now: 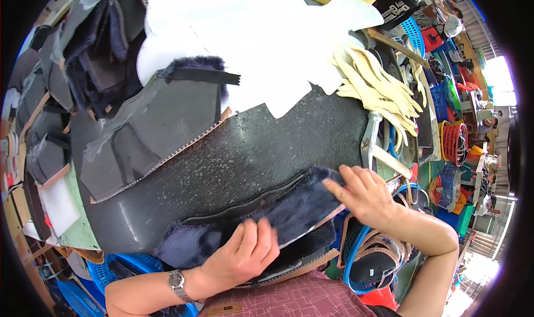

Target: Assembling and aligning shoe upper components and reinforcement pieces at a factory workbench.

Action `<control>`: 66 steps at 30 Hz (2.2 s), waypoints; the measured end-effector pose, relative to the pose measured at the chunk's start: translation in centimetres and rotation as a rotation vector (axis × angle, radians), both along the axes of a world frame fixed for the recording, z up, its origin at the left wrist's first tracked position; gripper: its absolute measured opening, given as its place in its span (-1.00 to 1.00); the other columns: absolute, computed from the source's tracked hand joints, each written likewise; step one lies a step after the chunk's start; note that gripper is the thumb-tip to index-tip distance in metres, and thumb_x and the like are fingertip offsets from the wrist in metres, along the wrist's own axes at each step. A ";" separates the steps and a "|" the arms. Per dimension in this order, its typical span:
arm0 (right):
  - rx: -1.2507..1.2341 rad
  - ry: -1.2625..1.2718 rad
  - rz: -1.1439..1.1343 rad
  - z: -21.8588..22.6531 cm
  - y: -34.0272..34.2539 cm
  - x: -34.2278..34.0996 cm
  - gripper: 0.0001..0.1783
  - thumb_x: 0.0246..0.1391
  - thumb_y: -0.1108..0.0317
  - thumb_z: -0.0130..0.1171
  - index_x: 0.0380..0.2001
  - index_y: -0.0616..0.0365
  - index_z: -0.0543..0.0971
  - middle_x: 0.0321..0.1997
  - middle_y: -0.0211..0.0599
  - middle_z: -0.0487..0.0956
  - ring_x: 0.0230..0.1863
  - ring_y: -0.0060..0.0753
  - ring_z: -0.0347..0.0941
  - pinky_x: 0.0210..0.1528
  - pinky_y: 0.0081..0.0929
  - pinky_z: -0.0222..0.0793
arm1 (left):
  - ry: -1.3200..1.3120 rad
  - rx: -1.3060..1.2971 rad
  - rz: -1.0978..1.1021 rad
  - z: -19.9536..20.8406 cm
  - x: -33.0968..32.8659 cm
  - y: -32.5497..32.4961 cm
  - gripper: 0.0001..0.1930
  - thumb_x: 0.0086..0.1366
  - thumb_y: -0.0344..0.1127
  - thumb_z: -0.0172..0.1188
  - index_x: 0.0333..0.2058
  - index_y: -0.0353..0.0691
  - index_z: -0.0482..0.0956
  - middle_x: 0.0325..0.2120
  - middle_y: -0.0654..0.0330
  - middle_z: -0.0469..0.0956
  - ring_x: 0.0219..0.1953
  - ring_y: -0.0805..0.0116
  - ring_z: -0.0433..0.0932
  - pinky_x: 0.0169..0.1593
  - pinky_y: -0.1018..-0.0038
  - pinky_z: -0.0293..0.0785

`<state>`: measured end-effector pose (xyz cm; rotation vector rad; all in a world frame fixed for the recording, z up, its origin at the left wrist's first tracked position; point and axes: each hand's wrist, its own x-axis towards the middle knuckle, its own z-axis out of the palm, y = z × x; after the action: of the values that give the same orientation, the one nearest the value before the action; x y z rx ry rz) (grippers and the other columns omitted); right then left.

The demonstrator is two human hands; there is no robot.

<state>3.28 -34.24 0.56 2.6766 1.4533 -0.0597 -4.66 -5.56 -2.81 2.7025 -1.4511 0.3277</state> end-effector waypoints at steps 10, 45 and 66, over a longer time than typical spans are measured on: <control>0.608 0.348 0.060 2.1 2.8 -2.8 -0.73 -0.16 0.39 0.27 -0.30 0.14 0.59 -0.25 -0.25 0.54 -0.35 -0.20 0.50 -0.32 -0.33 0.47 | 0.428 -0.328 -0.122 0.0 -6.9 2.8 -0.87 -0.06 -0.37 0.16 -0.47 -0.20 0.47 -0.58 0.30 0.32 -0.53 0.44 0.34 -0.52 0.58 0.28; 0.387 0.202 -0.853 -0.3 -4.3 17.5 -0.77 -0.18 0.21 0.19 -0.48 0.12 0.58 -0.38 -0.14 0.60 -0.29 -0.08 0.54 -0.22 -0.22 0.42 | 0.220 -0.471 -0.049 0.3 18.8 -13.9 -0.52 0.10 -0.18 0.27 -0.03 -0.23 0.41 0.02 0.03 0.37 0.11 0.07 0.31 0.12 0.21 0.26; 0.409 -0.119 -0.868 -0.4 -5.3 16.2 -0.80 -0.02 0.30 0.05 -0.47 0.20 0.55 -0.48 -0.10 0.57 -0.36 -0.15 0.55 -0.28 -0.21 0.41 | 0.146 -0.313 0.028 -2.2 20.2 -15.3 -0.48 0.16 -0.08 0.21 0.05 -0.17 0.35 0.07 0.08 0.34 0.10 0.17 0.30 0.08 0.16 0.26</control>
<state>19.46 -39.57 0.13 3.3400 0.1915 0.3618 15.54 -20.85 -5.01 2.4425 -1.2110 0.3214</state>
